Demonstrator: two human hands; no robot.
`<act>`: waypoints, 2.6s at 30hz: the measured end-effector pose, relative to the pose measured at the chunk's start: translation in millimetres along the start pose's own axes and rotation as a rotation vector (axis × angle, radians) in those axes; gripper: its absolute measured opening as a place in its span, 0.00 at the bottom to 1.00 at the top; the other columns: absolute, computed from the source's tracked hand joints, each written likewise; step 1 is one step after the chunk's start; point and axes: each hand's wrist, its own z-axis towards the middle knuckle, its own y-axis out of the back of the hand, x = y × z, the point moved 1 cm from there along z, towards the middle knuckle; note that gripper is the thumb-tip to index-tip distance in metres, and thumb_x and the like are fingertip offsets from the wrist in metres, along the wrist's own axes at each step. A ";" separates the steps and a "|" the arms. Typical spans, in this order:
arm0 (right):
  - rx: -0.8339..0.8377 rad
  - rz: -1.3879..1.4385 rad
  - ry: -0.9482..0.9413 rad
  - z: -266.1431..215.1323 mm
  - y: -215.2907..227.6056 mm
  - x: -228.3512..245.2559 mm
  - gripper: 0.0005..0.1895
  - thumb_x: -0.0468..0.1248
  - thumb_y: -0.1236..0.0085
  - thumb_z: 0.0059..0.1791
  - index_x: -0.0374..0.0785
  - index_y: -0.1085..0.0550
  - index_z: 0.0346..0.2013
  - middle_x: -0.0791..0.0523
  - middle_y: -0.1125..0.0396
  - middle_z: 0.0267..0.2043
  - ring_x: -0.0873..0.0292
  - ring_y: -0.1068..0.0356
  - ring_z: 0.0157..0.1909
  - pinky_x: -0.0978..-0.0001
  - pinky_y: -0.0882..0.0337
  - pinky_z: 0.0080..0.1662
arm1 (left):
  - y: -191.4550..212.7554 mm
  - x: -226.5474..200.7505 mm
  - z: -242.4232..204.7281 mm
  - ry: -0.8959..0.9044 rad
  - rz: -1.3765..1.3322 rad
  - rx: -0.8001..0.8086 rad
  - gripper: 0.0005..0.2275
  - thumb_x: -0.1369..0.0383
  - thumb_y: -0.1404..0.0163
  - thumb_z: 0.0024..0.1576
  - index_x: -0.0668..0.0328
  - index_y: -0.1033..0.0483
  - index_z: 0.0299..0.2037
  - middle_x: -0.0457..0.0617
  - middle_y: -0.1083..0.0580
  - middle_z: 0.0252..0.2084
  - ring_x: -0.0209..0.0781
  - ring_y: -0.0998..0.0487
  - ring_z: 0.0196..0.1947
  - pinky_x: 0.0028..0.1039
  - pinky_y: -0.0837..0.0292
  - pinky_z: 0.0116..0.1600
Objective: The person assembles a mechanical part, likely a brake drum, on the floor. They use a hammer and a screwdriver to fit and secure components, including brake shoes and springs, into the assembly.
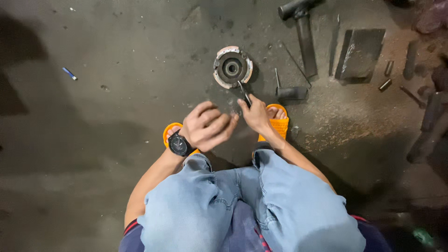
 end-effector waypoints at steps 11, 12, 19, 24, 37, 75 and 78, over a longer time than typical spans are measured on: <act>0.022 -0.009 -0.021 -0.9 1.0 11.3 0.16 0.43 0.51 0.53 0.36 0.34 0.25 0.41 0.37 0.22 0.34 0.32 0.32 0.52 0.35 0.32 | -37.5 22.0 -44.5 0.812 -0.254 0.214 0.03 0.73 0.51 0.59 0.65 0.28 0.36 0.51 0.37 0.31 0.48 0.35 0.31 0.35 0.41 0.37; 0.025 -0.011 -0.021 -2.0 3.6 15.5 0.16 0.43 0.51 0.53 0.36 0.34 0.25 0.41 0.37 0.22 0.34 0.32 0.32 0.52 0.35 0.32 | -45.9 24.1 -54.8 0.816 -0.253 0.213 0.03 0.73 0.51 0.59 0.65 0.28 0.36 0.51 0.37 0.31 0.48 0.35 0.31 0.35 0.41 0.37; 0.037 0.011 -0.017 -3.3 3.6 14.8 0.17 0.43 0.55 0.54 0.36 0.35 0.26 0.40 0.38 0.22 0.31 0.35 0.31 0.48 0.37 0.33 | -89.4 34.1 -96.5 1.030 -0.188 0.482 0.04 0.70 0.48 0.55 0.62 0.25 0.33 0.51 0.34 0.31 0.52 0.32 0.35 0.40 0.42 0.40; 0.048 0.041 -0.033 -3.6 2.3 14.9 0.15 0.42 0.56 0.54 0.36 0.34 0.27 0.42 0.37 0.22 0.36 0.34 0.28 0.52 0.35 0.32 | -104.2 34.8 -111.6 1.062 -0.030 0.565 0.03 0.67 0.47 0.53 0.55 0.26 0.31 0.45 0.35 0.31 0.45 0.32 0.35 0.36 0.42 0.41; 0.041 0.062 -0.027 -1.6 -1.1 9.3 0.14 0.42 0.54 0.54 0.37 0.31 0.28 0.46 0.36 0.21 0.45 0.35 0.25 0.56 0.36 0.30 | -104.3 24.0 -115.2 0.901 0.040 0.445 0.06 0.69 0.46 0.53 0.58 0.31 0.34 0.47 0.38 0.33 0.47 0.34 0.37 0.36 0.41 0.42; 0.802 -0.497 -0.317 81.3 77.7 181.4 0.22 0.38 0.59 0.54 0.35 0.21 0.23 0.50 0.28 0.18 0.54 0.25 0.23 0.63 0.26 0.34 | -61.9 74.1 -150.1 0.230 0.092 0.417 0.10 0.70 0.63 0.63 0.50 0.28 0.48 0.54 0.34 0.44 0.50 0.32 0.44 0.45 0.40 0.50; 0.832 -0.490 -0.325 85.9 74.0 188.6 0.21 0.38 0.58 0.54 0.35 0.22 0.22 0.51 0.29 0.17 0.55 0.26 0.21 0.64 0.26 0.30 | -61.5 77.2 -149.4 0.235 0.063 0.424 0.10 0.70 0.64 0.63 0.50 0.28 0.48 0.54 0.34 0.44 0.50 0.32 0.45 0.45 0.40 0.50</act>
